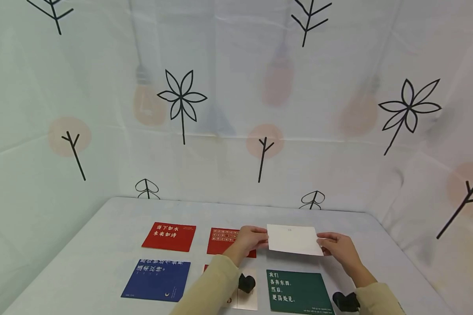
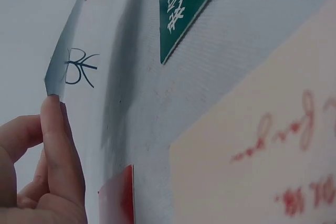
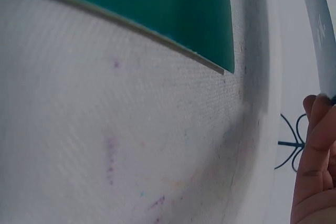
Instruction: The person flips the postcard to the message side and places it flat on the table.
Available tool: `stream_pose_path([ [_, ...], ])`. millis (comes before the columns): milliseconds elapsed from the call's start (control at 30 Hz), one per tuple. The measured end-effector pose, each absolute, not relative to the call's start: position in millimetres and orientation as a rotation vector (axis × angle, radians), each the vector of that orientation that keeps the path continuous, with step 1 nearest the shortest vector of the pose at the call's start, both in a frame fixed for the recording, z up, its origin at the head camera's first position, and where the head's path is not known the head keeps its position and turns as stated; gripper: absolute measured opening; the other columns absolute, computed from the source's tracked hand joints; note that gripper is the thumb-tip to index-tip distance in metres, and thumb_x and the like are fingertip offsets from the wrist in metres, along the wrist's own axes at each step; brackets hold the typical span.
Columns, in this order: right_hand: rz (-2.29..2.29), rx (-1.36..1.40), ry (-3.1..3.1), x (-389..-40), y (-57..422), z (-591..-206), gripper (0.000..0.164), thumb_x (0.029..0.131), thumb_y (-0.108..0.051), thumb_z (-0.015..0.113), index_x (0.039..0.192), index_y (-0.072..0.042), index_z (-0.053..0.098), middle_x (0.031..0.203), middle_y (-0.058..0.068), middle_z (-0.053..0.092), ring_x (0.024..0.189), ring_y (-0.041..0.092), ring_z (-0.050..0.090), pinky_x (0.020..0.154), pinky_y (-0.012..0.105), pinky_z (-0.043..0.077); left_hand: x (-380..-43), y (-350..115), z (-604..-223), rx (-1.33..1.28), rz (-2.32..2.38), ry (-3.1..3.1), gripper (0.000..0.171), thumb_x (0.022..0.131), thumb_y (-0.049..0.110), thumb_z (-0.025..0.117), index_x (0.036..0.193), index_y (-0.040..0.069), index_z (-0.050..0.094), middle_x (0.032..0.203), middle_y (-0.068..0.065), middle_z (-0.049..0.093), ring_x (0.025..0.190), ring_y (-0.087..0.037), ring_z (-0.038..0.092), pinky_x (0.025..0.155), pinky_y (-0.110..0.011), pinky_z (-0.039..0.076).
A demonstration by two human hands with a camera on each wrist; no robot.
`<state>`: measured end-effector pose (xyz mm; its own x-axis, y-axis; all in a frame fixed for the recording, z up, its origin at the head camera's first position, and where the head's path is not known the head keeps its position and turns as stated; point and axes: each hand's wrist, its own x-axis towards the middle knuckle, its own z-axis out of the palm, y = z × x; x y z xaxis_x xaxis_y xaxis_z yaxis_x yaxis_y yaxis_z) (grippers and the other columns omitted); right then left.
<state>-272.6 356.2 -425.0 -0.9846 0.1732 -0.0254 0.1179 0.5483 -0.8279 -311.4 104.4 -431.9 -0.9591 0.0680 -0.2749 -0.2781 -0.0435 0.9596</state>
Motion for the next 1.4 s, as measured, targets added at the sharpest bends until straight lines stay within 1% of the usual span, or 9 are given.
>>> stream_pose_path([
  [133,1.498,-0.298,-2.700,-274.1,357.1,-426.8,0.051,0.089,-0.025,0.063,0.118,0.015,0.052,0.092,0.012,0.064,0.072,0.017,0.057,0.060,0.024,0.052,-310.3,106.1,-432.6,-0.245,2.070,2.045,0.008,0.080,0.000,0.070,0.088,0.001,0.069,0.074,-0.008,0.061,0.062,-0.016,0.064,0.060,-0.028,0.055],
  [233,1.522,-0.329,-2.697,-274.7,356.5,-427.3,0.050,0.088,-0.024,0.064,0.118,0.015,0.052,0.092,0.011,0.063,0.072,0.018,0.057,0.060,0.024,0.052,-310.8,107.7,-435.2,-0.251,2.053,2.087,0.007,0.080,0.000,0.070,0.086,0.002,0.069,0.071,-0.007,0.061,0.060,-0.016,0.064,0.058,-0.027,0.055],
  [400,1.533,-0.341,-2.715,-273.6,353.9,-427.1,0.047,0.087,-0.018,0.063,0.118,0.015,0.052,0.093,0.014,0.063,0.072,0.018,0.056,0.061,0.027,0.052,-310.4,109.4,-438.7,-0.237,1.990,2.185,0.005,0.079,0.001,0.070,0.082,0.004,0.068,0.067,-0.006,0.060,0.055,-0.015,0.063,0.053,-0.026,0.054],
  [533,1.506,-0.353,-2.751,-274.1,352.1,-427.8,0.046,0.085,-0.015,0.062,0.118,0.015,0.051,0.096,0.018,0.063,0.072,0.018,0.057,0.060,0.026,0.051,-306.9,108.6,-438.4,-0.198,1.936,2.268,0.007,0.077,0.000,0.071,0.081,0.004,0.067,0.065,-0.005,0.060,0.050,-0.013,0.061,0.050,-0.025,0.053],
  [667,1.467,-0.354,-2.787,-275.5,351.7,-431.1,0.046,0.084,-0.014,0.061,0.119,0.014,0.051,0.093,0.016,0.062,0.072,0.018,0.056,0.059,0.025,0.049,-303.8,108.2,-436.8,-0.168,1.870,2.344,0.009,0.076,-0.001,0.071,0.081,0.004,0.067,0.065,-0.004,0.058,0.046,-0.012,0.058,0.049,-0.024,0.052],
  [933,1.414,-0.349,-2.847,-276.7,350.4,-434.6,0.047,0.083,-0.013,0.063,0.119,0.014,0.051,0.086,0.010,0.061,0.071,0.018,0.054,0.059,0.027,0.048,-302.2,107.1,-435.3,-0.173,1.752,2.392,0.011,0.075,-0.002,0.072,0.080,0.004,0.065,0.063,-0.004,0.058,0.048,-0.011,0.057,0.049,-0.022,0.052],
  [1067,1.380,-0.352,-2.877,-277.4,349.9,-436.3,0.047,0.083,-0.014,0.064,0.118,0.013,0.052,0.087,0.011,0.061,0.072,0.020,0.054,0.061,0.029,0.048,-301.7,107.1,-436.2,-0.194,1.724,2.383,0.014,0.075,-0.002,0.073,0.077,0.005,0.062,0.061,-0.005,0.058,0.048,-0.012,0.058,0.049,-0.022,0.051],
  [1233,1.377,-0.344,-2.890,-278.0,349.4,-438.0,0.046,0.082,-0.015,0.066,0.117,0.012,0.053,0.089,0.014,0.060,0.075,0.021,0.052,0.062,0.029,0.047,-301.4,106.5,-436.1,-0.213,1.717,2.359,0.015,0.076,-0.001,0.073,0.077,0.006,0.060,0.061,-0.007,0.058,0.047,-0.013,0.058,0.049,-0.022,0.051],
  [1400,1.366,-0.324,-2.903,-278.3,350.0,-440.1,0.044,0.082,-0.014,0.066,0.115,0.012,0.054,0.087,0.011,0.060,0.074,0.021,0.051,0.061,0.029,0.046,-301.5,105.5,-435.9,-0.223,1.725,2.336,0.014,0.077,0.001,0.073,0.078,0.007,0.060,0.060,-0.008,0.058,0.046,-0.014,0.058,0.048,-0.022,0.051],
])
